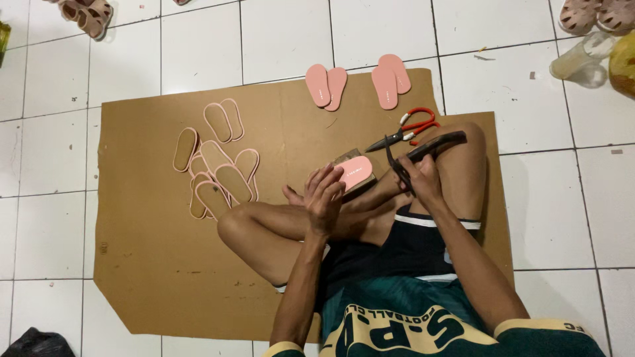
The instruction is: The person sits on the floor and trims the edges of pink foam slipper insoles with a curved blade, holding each insole against a wooden block. Finished insoles are set aside on the cardboard while more are picked up and trimmed one at a time.
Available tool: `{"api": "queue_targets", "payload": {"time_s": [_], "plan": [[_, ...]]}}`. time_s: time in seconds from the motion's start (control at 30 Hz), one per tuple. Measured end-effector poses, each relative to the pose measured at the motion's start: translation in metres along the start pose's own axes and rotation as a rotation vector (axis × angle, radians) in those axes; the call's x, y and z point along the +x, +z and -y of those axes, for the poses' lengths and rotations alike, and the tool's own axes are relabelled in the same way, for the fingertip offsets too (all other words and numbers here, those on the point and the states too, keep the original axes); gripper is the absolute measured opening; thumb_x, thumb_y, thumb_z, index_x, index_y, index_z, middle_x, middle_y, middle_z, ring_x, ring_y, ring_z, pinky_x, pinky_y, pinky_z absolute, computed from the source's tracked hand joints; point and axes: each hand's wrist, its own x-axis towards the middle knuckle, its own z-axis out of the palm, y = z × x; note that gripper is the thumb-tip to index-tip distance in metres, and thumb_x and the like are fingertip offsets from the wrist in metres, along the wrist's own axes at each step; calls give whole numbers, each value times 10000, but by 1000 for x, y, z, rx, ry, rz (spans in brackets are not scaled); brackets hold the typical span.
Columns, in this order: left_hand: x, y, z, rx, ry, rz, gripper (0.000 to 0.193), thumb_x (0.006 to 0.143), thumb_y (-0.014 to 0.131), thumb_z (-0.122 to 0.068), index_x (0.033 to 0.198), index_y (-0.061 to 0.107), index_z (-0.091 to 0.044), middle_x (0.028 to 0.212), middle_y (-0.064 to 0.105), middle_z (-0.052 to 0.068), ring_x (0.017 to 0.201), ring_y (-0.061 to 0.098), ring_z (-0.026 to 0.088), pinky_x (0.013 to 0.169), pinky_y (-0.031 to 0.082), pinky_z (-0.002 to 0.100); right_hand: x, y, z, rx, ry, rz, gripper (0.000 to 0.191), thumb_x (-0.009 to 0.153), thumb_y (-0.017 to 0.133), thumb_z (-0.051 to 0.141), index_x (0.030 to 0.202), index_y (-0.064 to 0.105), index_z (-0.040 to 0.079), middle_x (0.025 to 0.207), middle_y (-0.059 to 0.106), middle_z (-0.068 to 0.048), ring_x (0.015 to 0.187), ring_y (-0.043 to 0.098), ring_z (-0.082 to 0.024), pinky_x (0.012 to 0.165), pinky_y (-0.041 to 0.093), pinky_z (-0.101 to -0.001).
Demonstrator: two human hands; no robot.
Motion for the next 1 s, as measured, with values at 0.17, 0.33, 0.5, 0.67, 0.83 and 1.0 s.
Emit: {"api": "queue_targets", "payload": {"time_s": [0.17,0.33,0.5,0.67,0.83,1.0], "plan": [[1,-6,-17,-88,-220,10,223,862,819,-71,998,663,-153,1124,785,-39,1120,732,160,1209,-31,642,0,0,2,-65,-17,34,268,1006,702,187,919,589,-40,665,645,-87,470,544,-108,428,413,-243],[-10,1,-16,-297,-391,37,228,852,802,-21,988,631,-83,1060,802,63,1019,756,168,1151,163,600,-11,19,19,121,-75,68,314,938,760,82,1038,466,40,835,651,-81,583,564,-76,479,424,-225],[-17,16,-25,-909,-708,55,205,943,696,43,1095,576,-23,1224,700,215,1136,696,206,1024,569,323,-35,56,46,377,-92,215,447,903,751,-28,1189,424,78,1099,703,-119,777,603,-71,598,457,-206],[4,-3,-47,-823,-601,188,366,928,728,15,1266,585,23,1266,673,202,1180,666,243,1040,529,361,-43,72,70,416,-165,269,515,903,763,-40,1183,357,110,1022,702,-120,722,600,-71,564,444,-195],[31,-27,-68,-980,-510,182,344,1087,587,-152,1351,624,65,1328,699,193,1265,664,246,1137,499,339,-50,72,81,359,-225,276,534,901,766,-12,1212,353,122,1015,693,-111,729,600,-66,576,452,-191],[39,-31,-77,-937,-546,132,329,1073,578,-153,1281,673,84,1250,743,198,1136,708,229,1028,542,321,-53,70,76,391,-224,311,546,903,780,0,1202,340,124,1010,689,-107,672,564,-50,534,426,-176]]}}
